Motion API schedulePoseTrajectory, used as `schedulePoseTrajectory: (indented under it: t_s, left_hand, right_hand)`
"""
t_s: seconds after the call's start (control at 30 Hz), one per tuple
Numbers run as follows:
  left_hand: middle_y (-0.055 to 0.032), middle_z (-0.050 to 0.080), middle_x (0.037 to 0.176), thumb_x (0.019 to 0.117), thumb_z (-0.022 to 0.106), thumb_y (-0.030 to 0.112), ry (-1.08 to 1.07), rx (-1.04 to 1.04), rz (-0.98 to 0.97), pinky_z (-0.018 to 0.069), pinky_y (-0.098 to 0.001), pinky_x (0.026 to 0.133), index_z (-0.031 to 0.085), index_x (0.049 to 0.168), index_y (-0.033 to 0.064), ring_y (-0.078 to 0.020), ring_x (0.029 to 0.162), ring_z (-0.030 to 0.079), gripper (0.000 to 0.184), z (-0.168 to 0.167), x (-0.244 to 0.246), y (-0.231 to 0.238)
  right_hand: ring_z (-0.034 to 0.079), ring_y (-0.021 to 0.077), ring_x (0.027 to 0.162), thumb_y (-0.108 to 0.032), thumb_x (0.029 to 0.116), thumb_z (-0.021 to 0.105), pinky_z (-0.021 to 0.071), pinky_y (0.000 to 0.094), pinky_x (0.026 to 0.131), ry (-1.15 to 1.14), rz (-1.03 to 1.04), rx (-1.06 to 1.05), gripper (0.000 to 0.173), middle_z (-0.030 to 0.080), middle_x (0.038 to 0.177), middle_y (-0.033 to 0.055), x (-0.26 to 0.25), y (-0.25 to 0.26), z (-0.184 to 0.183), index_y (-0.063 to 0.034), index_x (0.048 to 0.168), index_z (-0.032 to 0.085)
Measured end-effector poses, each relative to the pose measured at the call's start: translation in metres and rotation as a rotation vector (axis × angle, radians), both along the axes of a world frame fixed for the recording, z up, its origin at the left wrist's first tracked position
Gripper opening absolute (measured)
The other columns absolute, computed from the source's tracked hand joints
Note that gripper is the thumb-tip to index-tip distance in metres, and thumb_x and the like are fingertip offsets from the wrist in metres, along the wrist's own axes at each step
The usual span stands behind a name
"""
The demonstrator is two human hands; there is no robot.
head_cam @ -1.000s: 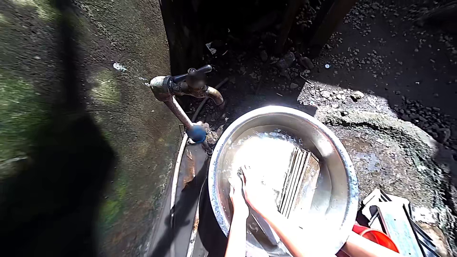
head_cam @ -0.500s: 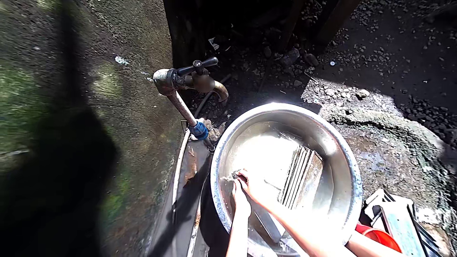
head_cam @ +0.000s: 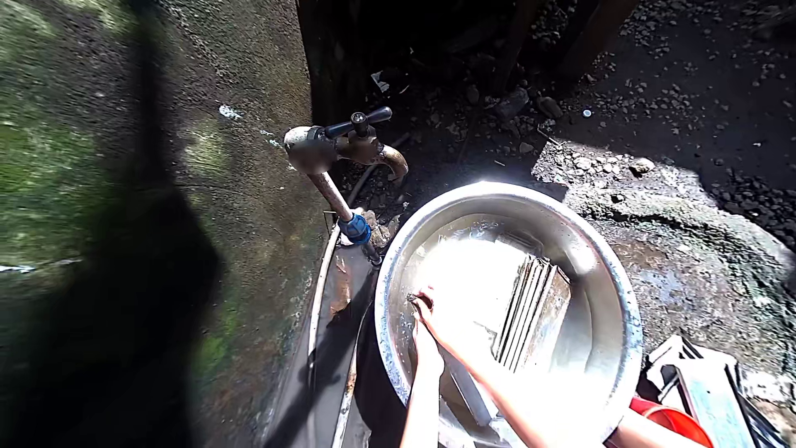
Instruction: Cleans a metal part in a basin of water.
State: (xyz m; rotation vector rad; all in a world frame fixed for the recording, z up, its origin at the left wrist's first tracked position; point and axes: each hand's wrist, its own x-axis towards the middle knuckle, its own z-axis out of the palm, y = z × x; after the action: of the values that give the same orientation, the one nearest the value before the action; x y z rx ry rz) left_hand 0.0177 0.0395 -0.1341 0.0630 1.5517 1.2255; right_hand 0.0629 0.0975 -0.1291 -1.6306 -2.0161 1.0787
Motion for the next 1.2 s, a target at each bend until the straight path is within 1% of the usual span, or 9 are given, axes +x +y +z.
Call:
schedulePoseTrajectory:
  t_s: [0.1,0.27,0.4,0.5,0.53,0.63,0.83,1.0,1.2]
  left_hand:
    - [-0.0191,0.054,0.145,0.1113,0.012,0.045,-0.088,0.007,-0.014,0.0412,-0.0441,0.11,0.046,0.147,0.0006,-0.0243,0.13,0.053,0.067,-0.008,-0.002,-0.004]
    - [-0.016,0.052,0.148,0.1075,0.005,0.056,-0.202,0.056,0.0,0.0412,-0.0439,0.11,0.043,0.15,0.0044,-0.0231,0.132,0.052,0.077,-0.015,-0.002,-0.005]
    - [-0.014,0.049,0.151,0.1097,0.009,0.05,-0.188,0.101,-0.011,0.0396,-0.0442,0.113,0.041,0.153,0.0069,-0.0224,0.136,0.049,0.069,-0.013,-0.001,-0.008]
    - [-0.0115,0.038,0.16,0.1104,0.015,0.05,-0.148,0.068,-0.021,0.0305,-0.0468,0.12,0.035,0.157,0.0098,-0.022,0.147,0.037,0.065,-0.016,0.0,-0.008]
    - [-0.0124,0.032,0.164,0.1107,0.014,0.049,-0.14,0.061,-0.033,0.0261,-0.0473,0.122,0.031,0.159,0.009,-0.0226,0.15,0.032,0.064,-0.014,0.0,-0.007]
    - [-0.0147,0.031,0.164,0.1106,0.01,0.048,-0.174,0.059,-0.031,0.0262,-0.0465,0.122,0.028,0.159,0.0067,-0.0245,0.15,0.032,0.066,-0.015,0.0,-0.005]
    - [-0.0172,0.053,0.144,0.1091,0.008,0.052,-0.219,0.088,-0.001,0.0428,-0.0449,0.109,0.044,0.148,0.0032,-0.0238,0.13,0.052,0.072,-0.018,0.001,-0.005]
    - [-0.0106,0.037,0.161,0.1105,0.013,0.049,-0.141,0.095,-0.059,0.03,-0.0474,0.12,0.034,0.158,0.0109,-0.0224,0.148,0.036,0.065,-0.023,0.002,-0.007]
    - [-0.017,0.04,0.157,0.1096,0.007,0.051,-0.168,0.077,0.005,0.0331,-0.0448,0.118,0.035,0.155,0.0043,-0.025,0.143,0.041,0.07,-0.015,-0.002,-0.004]
  right_hand:
    - [0.069,0.0245,0.11,-0.015,0.094,0.063,0.0514,0.0354,0.102,0.158,-0.35,0.035,0.023,0.072,0.116,0.0177,-0.013,-0.022,-0.009,-0.0035,0.109,0.077]
    - [0.069,0.0275,0.11,-0.015,0.0939,0.062,0.0515,0.038,0.102,0.081,-0.418,0.08,0.024,0.072,0.115,0.0193,-0.014,-0.029,0.002,-0.0013,0.109,0.076]
    - [0.063,0.0237,0.122,-0.02,0.0981,0.058,0.046,0.0371,0.108,-0.088,-0.113,-0.077,0.03,0.067,0.13,0.0133,-0.007,-0.019,0.025,-0.0077,0.123,0.072]
    - [0.065,0.0243,0.118,-0.024,0.0962,0.056,0.049,0.043,0.103,-0.105,0.205,0.064,0.028,0.069,0.126,0.008,0.007,0.002,-0.004,-0.0157,0.117,0.073]
    - [0.066,0.0268,0.115,-0.022,0.0961,0.057,0.0493,0.0438,0.102,-0.039,0.237,0.076,0.027,0.069,0.123,0.0115,0.011,0.01,-0.012,-0.0122,0.116,0.073]
    - [0.067,0.0273,0.112,-0.02,0.0966,0.058,0.0499,0.0407,0.102,0.068,0.088,0.075,0.029,0.07,0.118,0.0166,0.018,0.005,-0.02,-0.0056,0.115,0.074]
    - [0.065,0.0254,0.121,-0.026,0.0996,0.055,0.0484,0.0414,0.106,-0.036,0.057,0.017,0.03,0.07,0.125,0.0113,0.028,-0.036,0.003,-0.0115,0.117,0.074]
    - [0.067,0.0233,0.115,-0.027,0.0981,0.054,0.0509,0.0397,0.101,-0.131,-0.003,0.044,0.031,0.07,0.122,0.0102,0.0,0.002,0.0,-0.0126,0.118,0.073]
    - [0.067,0.0264,0.116,-0.027,0.0994,0.055,0.0499,0.0416,0.104,0.02,-0.002,0.036,0.031,0.072,0.12,0.013,0.032,-0.036,-0.015,-0.0094,0.114,0.076]
